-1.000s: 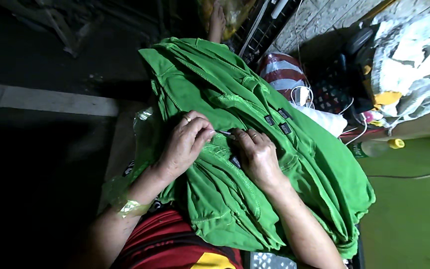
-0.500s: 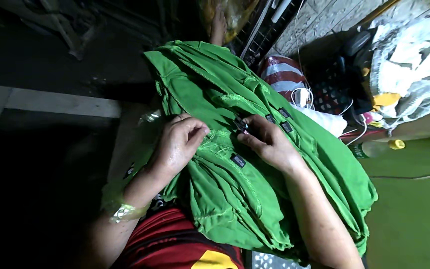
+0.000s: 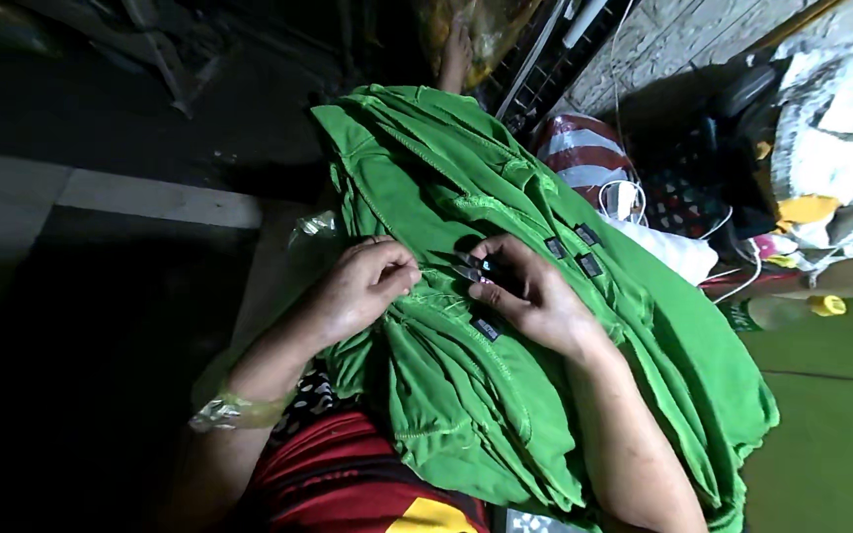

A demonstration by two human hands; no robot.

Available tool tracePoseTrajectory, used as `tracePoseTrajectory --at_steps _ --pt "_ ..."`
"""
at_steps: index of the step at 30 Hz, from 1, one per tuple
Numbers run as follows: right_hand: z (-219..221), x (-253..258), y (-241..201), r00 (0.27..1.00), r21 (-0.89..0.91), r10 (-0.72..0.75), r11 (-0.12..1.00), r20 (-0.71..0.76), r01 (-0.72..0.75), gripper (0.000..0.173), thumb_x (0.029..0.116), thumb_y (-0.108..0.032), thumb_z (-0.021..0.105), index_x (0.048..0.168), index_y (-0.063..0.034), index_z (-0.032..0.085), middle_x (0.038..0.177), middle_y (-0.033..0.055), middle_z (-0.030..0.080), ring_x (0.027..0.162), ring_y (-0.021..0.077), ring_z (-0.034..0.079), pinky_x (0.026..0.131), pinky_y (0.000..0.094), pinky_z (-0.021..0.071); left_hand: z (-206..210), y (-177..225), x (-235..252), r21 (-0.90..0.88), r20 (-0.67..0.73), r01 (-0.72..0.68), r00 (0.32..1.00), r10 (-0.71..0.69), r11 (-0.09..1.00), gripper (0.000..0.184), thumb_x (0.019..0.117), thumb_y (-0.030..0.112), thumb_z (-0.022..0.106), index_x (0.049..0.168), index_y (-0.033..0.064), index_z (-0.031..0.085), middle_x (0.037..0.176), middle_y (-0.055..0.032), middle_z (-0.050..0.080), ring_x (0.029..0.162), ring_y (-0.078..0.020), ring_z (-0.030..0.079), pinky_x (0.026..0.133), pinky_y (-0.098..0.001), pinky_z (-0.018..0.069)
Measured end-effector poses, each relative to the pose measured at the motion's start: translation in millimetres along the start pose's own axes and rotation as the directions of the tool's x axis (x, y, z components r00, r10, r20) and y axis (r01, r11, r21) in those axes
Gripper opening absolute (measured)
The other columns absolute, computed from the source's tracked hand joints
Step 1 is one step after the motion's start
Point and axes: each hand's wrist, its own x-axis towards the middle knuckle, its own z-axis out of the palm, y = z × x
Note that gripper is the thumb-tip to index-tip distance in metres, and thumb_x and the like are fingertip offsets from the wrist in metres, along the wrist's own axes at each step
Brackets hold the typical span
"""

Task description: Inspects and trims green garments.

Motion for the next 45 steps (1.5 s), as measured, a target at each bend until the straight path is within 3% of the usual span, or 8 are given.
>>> tracePoseTrajectory --at_steps 5,10,18,26,32,36,41,45 --pt "13 -3 -5 0.979 -0.378 -0.199 0.911 -0.048 0.166 0.022 0.0887 -0.008 0.069 0.110 -0.0039 0.071 0.096 0.0116 0.072 0.085 0.0270 0.071 0.075 0.0500 0.0563 3 0 -3 -0.044 -0.033 0.029 0.999 -0.030 0.999 0.012 0.1033 0.013 0.057 0.100 0.0045 0.065 0.091 -0.0038 0.066 0.081 -0.0068 0.066 0.076 -0.0239 0.0571" --pt "28 -2 -8 0.952 -0.548 -0.280 0.819 -0.125 0.169 0.017 0.0904 -0.007 0.066 0.106 -0.0050 0.072 0.089 0.0135 0.071 0.080 0.0312 0.071 0.066 0.0474 0.0537 4 -2 -4 -0.069 -0.052 0.013 0.999 -0.016 0.998 0.011 0.1008 0.014 0.059 0.097 0.0065 0.067 0.098 -0.0025 0.064 0.084 -0.0052 0.064 0.077 -0.0219 0.0568" --pt "35 2 6 0.894 -0.619 -0.424 0.745 -0.148 0.250 0.017 0.0930 -0.007 0.064 0.104 -0.0061 0.076 0.086 0.0145 0.071 0.078 0.0309 0.070 0.065 0.0443 0.0514 2 -4 -5 -0.039 -0.027 -0.032 0.999 0.031 0.999 0.012 0.0988 0.015 0.062 0.094 0.0081 0.070 0.103 -0.0016 0.064 0.096 -0.0062 0.062 0.084 -0.0217 0.0531" --pt "28 6 14 0.920 -0.373 -0.343 0.892 -0.188 0.256 0.014 0.0954 -0.004 0.061 0.104 -0.0007 0.072 0.092 0.0130 0.073 0.083 0.0256 0.072 0.073 0.0451 0.0580 1 -11 -6 -0.077 -0.033 -0.084 0.996 0.082 0.993 0.012 0.0962 0.016 0.060 0.090 0.0088 0.068 0.105 0.0000 0.064 0.100 -0.0035 0.060 0.084 -0.0188 0.0517" --pt "1 0 6 0.994 0.040 -0.001 0.999 -0.108 0.005 0.022 0.0981 -0.006 0.061 0.119 0.0001 0.059 0.093 0.0051 0.065 0.071 0.0037 0.060 0.064 0.0195 0.0518 1 -8 -5 -0.283 -0.061 -0.005 0.998 -0.013 0.959 0.006 0.0933 0.008 0.054 0.089 0.0080 0.059 0.104 -0.0014 0.071 0.083 -0.0056 0.070 0.074 -0.0228 0.0598" --pt "-4 -4 6 0.999 0.068 -0.018 0.997 -0.035 0.020 0.022 0.0952 -0.005 0.064 0.117 -0.0005 0.061 0.091 0.0019 0.064 0.076 0.0018 0.060 0.070 0.0184 0.0532 13 2 -2 -0.474 -0.070 0.028 0.995 -0.069 0.880 0.008 0.0980 0.006 0.054 0.094 0.0090 0.061 0.084 0.0018 0.069 0.073 -0.0075 0.070 0.071 -0.0243 0.0613" --pt "8 -3 2 0.986 0.147 0.005 0.989 -0.169 0.020 0.025 0.0905 -0.005 0.068 0.114 -0.0011 0.061 0.089 -0.0004 0.061 0.072 -0.0006 0.056 0.064 0.0141 0.0483 29 10 4 -0.412 -0.168 0.066 0.975 -0.147 0.909 0.005 0.1002 0.004 0.058 0.095 0.0061 0.058 0.081 0.0018 0.066 0.073 -0.0031 0.066 0.070 -0.0189 0.0572" --pt "29 2 3 0.929 -0.085 -0.184 0.983 -0.320 0.165 0.018 0.0860 -0.007 0.076 0.102 0.0011 0.073 0.095 0.0101 0.070 0.083 0.0111 0.066 0.076 0.0243 0.0558 31 8 3 -0.446 -0.196 0.012 0.974 -0.111 0.895 0.010 0.0975 0.002 0.058 0.091 0.0091 0.057 0.078 0.0051 0.064 0.071 -0.0018 0.066 0.070 -0.0185 0.0576"
